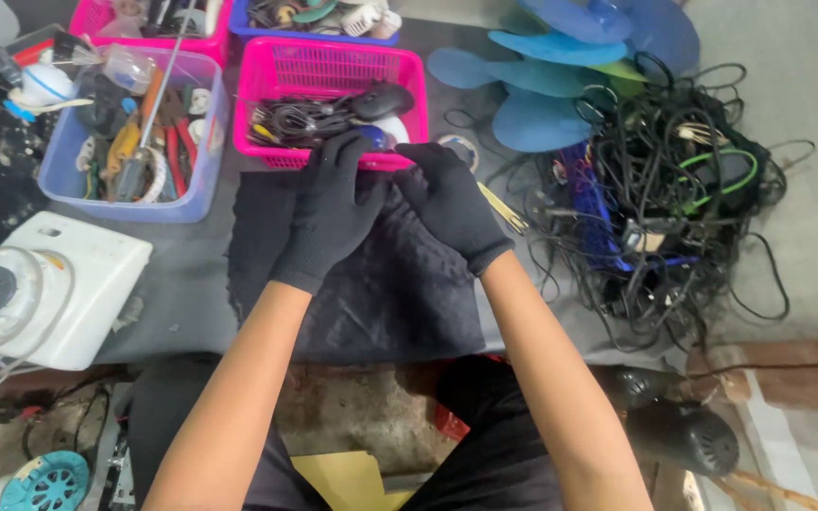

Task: Sorting, untangling, and bundling electronic cables at a repair bench

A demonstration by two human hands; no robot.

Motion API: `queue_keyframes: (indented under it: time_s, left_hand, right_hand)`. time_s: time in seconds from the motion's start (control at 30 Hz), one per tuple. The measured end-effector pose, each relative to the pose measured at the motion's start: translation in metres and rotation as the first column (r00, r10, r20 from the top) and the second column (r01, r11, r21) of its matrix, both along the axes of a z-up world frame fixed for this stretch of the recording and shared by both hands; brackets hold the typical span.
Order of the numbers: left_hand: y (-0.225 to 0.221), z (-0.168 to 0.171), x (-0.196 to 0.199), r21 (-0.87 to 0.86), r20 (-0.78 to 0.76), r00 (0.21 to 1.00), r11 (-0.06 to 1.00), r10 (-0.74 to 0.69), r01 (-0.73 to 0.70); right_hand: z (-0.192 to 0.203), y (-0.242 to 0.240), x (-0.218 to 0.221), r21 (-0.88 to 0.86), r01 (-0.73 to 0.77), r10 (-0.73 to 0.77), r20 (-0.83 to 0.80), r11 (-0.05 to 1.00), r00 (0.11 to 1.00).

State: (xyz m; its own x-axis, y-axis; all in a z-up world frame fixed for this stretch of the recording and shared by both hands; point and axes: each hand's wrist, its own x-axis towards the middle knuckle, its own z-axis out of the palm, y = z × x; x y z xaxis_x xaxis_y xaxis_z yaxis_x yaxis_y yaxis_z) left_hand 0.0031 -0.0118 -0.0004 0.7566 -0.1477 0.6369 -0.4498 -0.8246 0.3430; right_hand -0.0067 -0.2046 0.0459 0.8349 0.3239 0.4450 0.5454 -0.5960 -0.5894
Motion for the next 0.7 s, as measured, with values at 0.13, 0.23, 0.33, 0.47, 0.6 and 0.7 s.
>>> queue_keyframes:
  time_s: [0.13,0.23,0.33,0.47,0.6,0.7]
  left_hand:
    - [-0.054,-0.014,-0.012,0.023,0.103,0.988,0.993,-0.117,0.115]
    - [-0.102,-0.018,-0.02,0.198,0.18,0.984,0.98,-0.014,-0.022]
    - [-0.134,-0.009,-0.035,0.013,0.113,0.947,0.953,-0.302,0.302]
    - [-0.175,-0.007,-0.05,0.018,0.111,0.937,0.944,-0.33,0.33]
    - [-0.207,-0.028,-0.051,0.017,0.103,0.947,0.952,-0.305,0.305]
    - [-0.202,0.019,-0.075,-0.163,-0.31,0.812,0.869,-0.495,0.467]
  right_hand:
    - [0.004,-0.042,-0.027,-0.045,0.125,-0.125,-0.016,0.991,0.992]
    - [0.001,-0.079,-0.041,-0.068,0.229,-0.23,-0.011,0.971,0.973]
    - [-0.003,-0.116,-0.054,-0.086,0.286,-0.289,-0.031,0.954,0.957]
    - [-0.004,-0.163,-0.065,-0.209,0.441,-0.423,0.126,0.873,0.897]
    - [0.021,-0.2,-0.075,-0.261,0.738,-0.65,0.353,0.622,0.673]
    - [0.003,-0.242,-0.055,-0.385,0.846,-0.747,0.42,0.369,0.516]
